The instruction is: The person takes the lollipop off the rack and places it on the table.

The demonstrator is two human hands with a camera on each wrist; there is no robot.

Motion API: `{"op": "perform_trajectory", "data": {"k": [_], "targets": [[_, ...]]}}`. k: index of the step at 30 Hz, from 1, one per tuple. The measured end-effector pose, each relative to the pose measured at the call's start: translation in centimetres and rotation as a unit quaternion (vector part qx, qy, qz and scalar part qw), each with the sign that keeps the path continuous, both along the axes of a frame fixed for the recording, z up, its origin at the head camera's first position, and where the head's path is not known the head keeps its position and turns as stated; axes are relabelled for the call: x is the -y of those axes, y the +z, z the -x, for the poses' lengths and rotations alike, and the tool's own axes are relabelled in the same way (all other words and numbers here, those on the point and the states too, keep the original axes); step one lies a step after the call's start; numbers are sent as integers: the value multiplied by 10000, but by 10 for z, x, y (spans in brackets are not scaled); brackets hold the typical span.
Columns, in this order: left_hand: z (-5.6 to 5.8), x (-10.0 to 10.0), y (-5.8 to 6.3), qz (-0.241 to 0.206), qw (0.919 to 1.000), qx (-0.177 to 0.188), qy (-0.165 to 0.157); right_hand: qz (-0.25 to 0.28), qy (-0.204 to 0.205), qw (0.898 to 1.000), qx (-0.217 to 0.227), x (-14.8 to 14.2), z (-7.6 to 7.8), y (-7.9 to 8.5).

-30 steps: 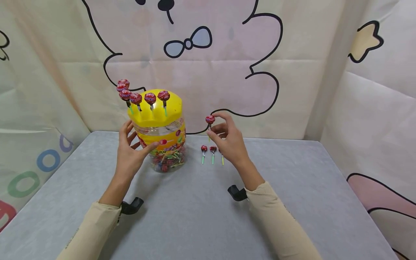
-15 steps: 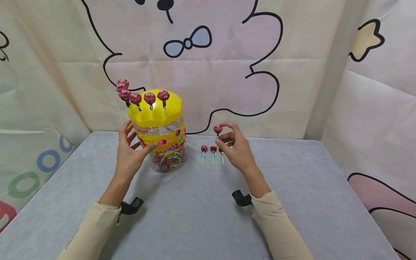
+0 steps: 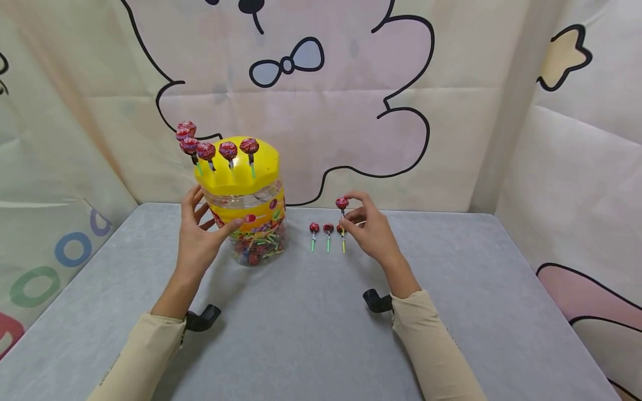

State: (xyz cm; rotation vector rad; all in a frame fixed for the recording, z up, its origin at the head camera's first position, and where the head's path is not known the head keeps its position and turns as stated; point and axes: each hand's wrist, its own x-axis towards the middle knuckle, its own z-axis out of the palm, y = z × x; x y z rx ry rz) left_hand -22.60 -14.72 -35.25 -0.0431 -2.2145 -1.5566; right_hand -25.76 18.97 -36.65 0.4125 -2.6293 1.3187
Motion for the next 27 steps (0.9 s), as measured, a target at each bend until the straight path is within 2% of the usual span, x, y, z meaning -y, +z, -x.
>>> {"op": "perform_trajectory", "data": {"k": [17, 27], "targets": [[1, 0, -1, 4, 10000, -10, -11, -66, -182, 9996, 197, -15, 9, -13], [1, 0, 0, 7, 10000, 14, 4, -329, -615, 9954, 654, -27, 15, -27]]}}
